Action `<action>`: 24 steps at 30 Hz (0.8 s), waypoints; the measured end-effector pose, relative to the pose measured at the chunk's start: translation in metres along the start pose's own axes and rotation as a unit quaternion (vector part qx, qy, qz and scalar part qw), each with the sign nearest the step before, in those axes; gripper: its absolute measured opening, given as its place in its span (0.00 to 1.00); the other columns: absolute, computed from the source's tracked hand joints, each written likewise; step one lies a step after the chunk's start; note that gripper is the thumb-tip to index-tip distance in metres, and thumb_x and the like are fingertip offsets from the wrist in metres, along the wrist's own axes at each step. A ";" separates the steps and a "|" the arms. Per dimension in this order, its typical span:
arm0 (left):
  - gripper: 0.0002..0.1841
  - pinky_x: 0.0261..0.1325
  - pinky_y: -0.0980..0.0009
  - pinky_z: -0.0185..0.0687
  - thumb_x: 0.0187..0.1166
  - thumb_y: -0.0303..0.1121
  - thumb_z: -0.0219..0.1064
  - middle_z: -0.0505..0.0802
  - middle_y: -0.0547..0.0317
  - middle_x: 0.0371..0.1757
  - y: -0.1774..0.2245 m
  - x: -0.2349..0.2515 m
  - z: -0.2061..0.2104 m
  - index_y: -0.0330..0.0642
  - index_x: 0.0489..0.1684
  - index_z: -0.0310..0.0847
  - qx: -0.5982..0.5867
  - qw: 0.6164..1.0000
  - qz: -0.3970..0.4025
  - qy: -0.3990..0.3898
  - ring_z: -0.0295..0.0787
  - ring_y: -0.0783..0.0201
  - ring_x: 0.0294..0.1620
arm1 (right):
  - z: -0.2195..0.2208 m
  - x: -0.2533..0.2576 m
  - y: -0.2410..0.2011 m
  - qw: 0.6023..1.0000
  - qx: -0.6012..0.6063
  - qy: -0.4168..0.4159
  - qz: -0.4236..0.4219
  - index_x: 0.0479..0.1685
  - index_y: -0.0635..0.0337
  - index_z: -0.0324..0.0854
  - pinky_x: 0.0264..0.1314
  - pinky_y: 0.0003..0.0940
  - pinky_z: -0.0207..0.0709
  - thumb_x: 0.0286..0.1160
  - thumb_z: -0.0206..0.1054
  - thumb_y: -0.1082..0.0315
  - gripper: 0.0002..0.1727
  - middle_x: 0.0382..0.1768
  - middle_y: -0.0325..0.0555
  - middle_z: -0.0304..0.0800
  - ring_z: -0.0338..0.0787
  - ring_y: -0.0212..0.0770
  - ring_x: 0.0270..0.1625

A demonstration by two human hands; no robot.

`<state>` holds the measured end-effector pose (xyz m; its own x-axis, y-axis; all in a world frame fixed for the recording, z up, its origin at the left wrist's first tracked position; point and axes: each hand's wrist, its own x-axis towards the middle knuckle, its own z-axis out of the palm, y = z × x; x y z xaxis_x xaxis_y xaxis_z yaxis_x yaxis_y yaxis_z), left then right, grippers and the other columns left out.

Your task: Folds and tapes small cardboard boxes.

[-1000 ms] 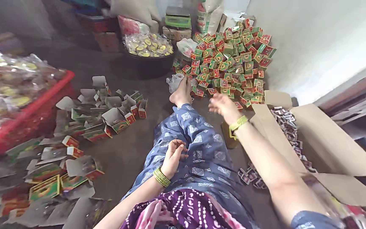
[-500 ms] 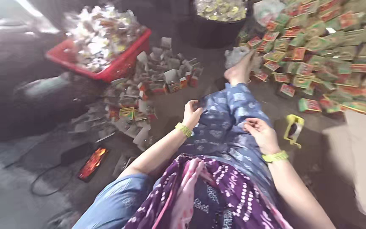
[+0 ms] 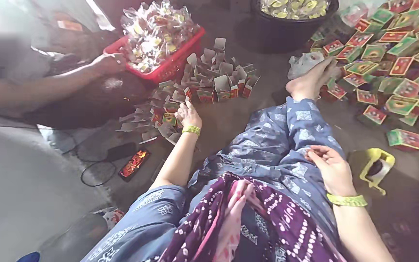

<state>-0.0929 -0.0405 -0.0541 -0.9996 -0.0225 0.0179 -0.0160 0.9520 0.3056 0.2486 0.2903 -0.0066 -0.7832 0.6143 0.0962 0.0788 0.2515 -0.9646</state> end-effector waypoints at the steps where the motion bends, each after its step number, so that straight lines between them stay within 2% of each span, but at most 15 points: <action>1: 0.40 0.70 0.25 0.65 0.69 0.32 0.73 0.73 0.19 0.76 -0.004 0.002 -0.007 0.31 0.84 0.62 -0.012 1.000 -0.025 0.000 0.72 0.21 0.73 | 0.000 0.000 0.000 1.000 0.001 -0.001 0.000 0.58 0.68 0.81 0.52 0.33 0.92 0.77 0.68 0.75 0.13 0.44 0.44 0.93 0.95 0.36 0.44; 3: 0.34 0.62 0.30 0.79 0.77 0.36 0.67 0.80 0.24 0.70 -0.012 0.006 -0.011 0.30 0.82 0.62 -0.051 0.996 -0.068 -0.032 0.83 0.27 0.66 | 0.000 0.000 -0.001 1.000 0.010 0.002 0.001 0.58 0.69 0.81 0.51 0.34 0.93 0.77 0.68 0.75 0.13 0.44 0.45 0.94 0.95 0.37 0.43; 5: 0.32 0.66 0.31 0.77 0.89 0.46 0.55 0.86 0.25 0.65 -0.014 0.004 -0.014 0.29 0.83 0.60 -0.106 0.990 -0.065 -0.061 0.85 0.29 0.66 | -0.004 0.000 -0.005 1.000 0.020 0.013 0.004 0.58 0.68 0.81 0.50 0.36 0.93 0.77 0.69 0.75 0.13 0.44 0.45 0.94 0.95 0.39 0.43; 6: 0.33 0.68 0.29 0.76 0.88 0.48 0.57 0.87 0.24 0.63 -0.013 0.001 -0.016 0.29 0.81 0.62 -0.129 0.988 -0.053 -0.068 0.84 0.28 0.67 | -0.008 -0.001 -0.007 0.999 0.025 0.024 0.004 0.58 0.69 0.81 0.49 0.37 0.93 0.77 0.69 0.74 0.14 0.45 0.46 0.94 0.95 0.40 0.42; 8: 0.33 0.68 0.28 0.75 0.84 0.58 0.59 0.90 0.30 0.59 -0.009 -0.005 -0.015 0.35 0.71 0.78 -0.161 0.985 -0.005 -0.063 0.86 0.30 0.65 | -0.024 -0.007 -0.012 0.998 0.015 0.054 0.003 0.58 0.69 0.81 0.49 0.38 0.94 0.78 0.69 0.74 0.14 0.46 0.47 0.93 0.95 0.41 0.43; 9: 0.29 0.69 0.28 0.73 0.84 0.56 0.62 0.91 0.32 0.60 -0.004 -0.009 -0.016 0.38 0.67 0.83 -0.167 0.983 0.030 -0.068 0.86 0.32 0.66 | -0.036 -0.011 -0.015 0.997 -0.005 0.079 0.005 0.58 0.69 0.82 0.49 0.38 0.94 0.78 0.69 0.74 0.13 0.45 0.47 0.93 0.95 0.40 0.42; 10: 0.23 0.69 0.28 0.73 0.81 0.47 0.68 0.91 0.33 0.60 0.002 -0.014 -0.015 0.39 0.64 0.86 -0.177 0.979 0.075 -0.065 0.86 0.33 0.65 | -0.050 -0.015 -0.016 0.993 -0.032 0.109 0.015 0.57 0.68 0.82 0.49 0.38 0.93 0.78 0.69 0.73 0.13 0.45 0.48 0.93 0.95 0.40 0.42; 12: 0.19 0.70 0.35 0.77 0.77 0.38 0.72 0.91 0.35 0.60 0.014 -0.025 -0.012 0.37 0.62 0.86 -0.233 0.956 0.172 -0.052 0.88 0.38 0.64 | -0.085 -0.027 -0.017 0.979 -0.100 0.169 0.062 0.58 0.65 0.84 0.49 0.38 0.93 0.78 0.71 0.70 0.13 0.47 0.48 0.93 0.95 0.39 0.42; 14: 0.21 0.68 0.46 0.82 0.77 0.37 0.74 0.91 0.37 0.60 0.033 -0.042 -0.013 0.33 0.63 0.84 -0.328 0.911 0.244 -0.049 0.90 0.48 0.61 | -0.127 -0.040 -0.011 0.947 -0.219 0.193 0.136 0.61 0.60 0.84 0.54 0.42 0.91 0.81 0.71 0.65 0.15 0.52 0.48 0.93 0.95 0.40 0.46; 16: 0.21 0.64 0.62 0.86 0.77 0.35 0.74 0.92 0.50 0.58 0.054 -0.058 -0.012 0.35 0.65 0.82 -0.445 0.845 0.289 -0.071 0.90 0.64 0.57 | -0.166 -0.058 -0.001 0.892 -0.356 0.164 0.226 0.67 0.59 0.83 0.63 0.54 0.85 0.82 0.68 0.63 0.18 0.56 0.51 0.94 0.94 0.48 0.55; 17: 0.20 0.63 0.66 0.87 0.76 0.31 0.74 0.91 0.59 0.56 0.066 -0.066 -0.013 0.37 0.64 0.80 -0.513 0.795 0.310 -0.091 0.89 0.70 0.55 | -0.182 -0.067 0.007 0.863 -0.403 0.133 0.274 0.70 0.59 0.81 0.69 0.59 0.81 0.82 0.67 0.63 0.20 0.60 0.53 0.93 0.92 0.52 0.62; 19: 0.18 0.63 0.66 0.88 0.75 0.28 0.73 0.92 0.70 0.55 0.091 -0.087 -0.022 0.44 0.63 0.79 -0.604 0.710 0.330 -0.147 0.90 0.71 0.55 | -0.199 -0.082 0.029 0.812 -0.460 0.067 0.352 0.73 0.60 0.80 0.71 0.69 0.76 0.79 0.68 0.65 0.23 0.63 0.61 0.90 0.88 0.62 0.68; 20: 0.18 0.62 0.65 0.88 0.75 0.28 0.74 0.92 0.71 0.54 0.102 -0.097 -0.028 0.46 0.63 0.79 -0.624 0.686 0.332 -0.176 0.90 0.71 0.55 | -0.200 -0.091 0.038 0.792 -0.479 0.036 0.377 0.71 0.63 0.81 0.69 0.72 0.75 0.75 0.69 0.67 0.24 0.63 0.66 0.88 0.86 0.67 0.68; 22: 0.17 0.60 0.67 0.90 0.75 0.28 0.74 0.93 0.71 0.53 0.119 -0.120 -0.042 0.49 0.61 0.81 -0.631 0.658 0.332 -0.242 0.92 0.70 0.52 | -0.195 -0.106 0.060 0.773 -0.495 -0.021 0.396 0.60 0.64 0.85 0.62 0.74 0.77 0.72 0.71 0.68 0.18 0.57 0.68 0.89 0.88 0.69 0.62; 24: 0.15 0.53 0.71 0.92 0.74 0.30 0.75 0.94 0.72 0.49 0.134 -0.147 -0.055 0.52 0.57 0.84 -0.610 0.651 0.320 -0.318 0.93 0.72 0.47 | -0.191 -0.110 0.082 0.767 -0.484 -0.077 0.414 0.58 0.60 0.89 0.68 0.71 0.76 0.72 0.74 0.61 0.19 0.57 0.64 0.90 0.88 0.66 0.64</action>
<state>0.0536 0.0737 0.0368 -0.6064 0.7598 0.2345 0.0525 -0.2560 0.9653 0.4585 0.3860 -0.0493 -0.2747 0.7869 -0.5526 0.9514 0.3058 -0.0375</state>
